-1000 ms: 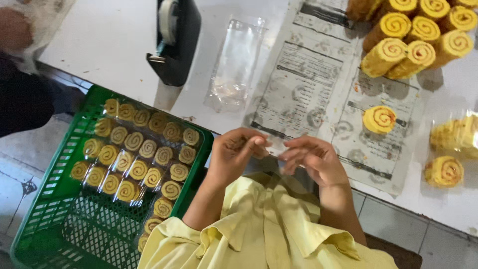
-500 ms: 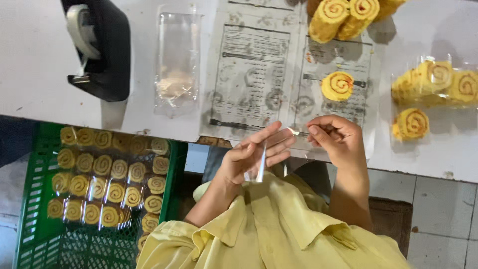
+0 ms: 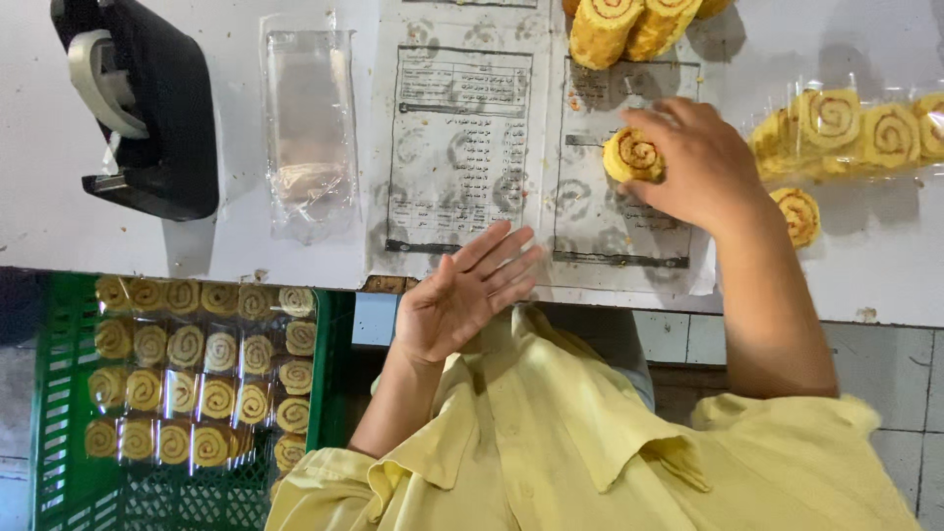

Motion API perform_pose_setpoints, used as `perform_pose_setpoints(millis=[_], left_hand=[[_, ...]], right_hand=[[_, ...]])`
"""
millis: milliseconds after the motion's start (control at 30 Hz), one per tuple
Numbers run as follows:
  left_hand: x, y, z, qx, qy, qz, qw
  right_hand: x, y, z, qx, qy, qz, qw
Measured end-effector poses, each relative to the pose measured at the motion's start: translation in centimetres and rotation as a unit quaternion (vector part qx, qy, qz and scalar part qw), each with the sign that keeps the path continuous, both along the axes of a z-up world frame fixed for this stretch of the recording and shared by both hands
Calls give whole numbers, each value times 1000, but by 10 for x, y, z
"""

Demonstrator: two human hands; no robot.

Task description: The person packages small swirled bread rolls by placing each roll into a plastic sleeve and then using a tape dispenser.

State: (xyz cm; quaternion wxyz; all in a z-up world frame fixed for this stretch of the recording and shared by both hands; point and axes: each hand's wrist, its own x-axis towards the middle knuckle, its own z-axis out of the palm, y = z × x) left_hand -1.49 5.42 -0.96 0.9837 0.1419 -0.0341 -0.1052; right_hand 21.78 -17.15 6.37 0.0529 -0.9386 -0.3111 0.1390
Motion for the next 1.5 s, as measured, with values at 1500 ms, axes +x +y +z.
perform_pose_setpoints(millis=[1500], left_hand=[[4, 2, -6, 21, 9, 3, 1000]], right_hand=[[68, 11, 32, -48, 319, -29, 946]])
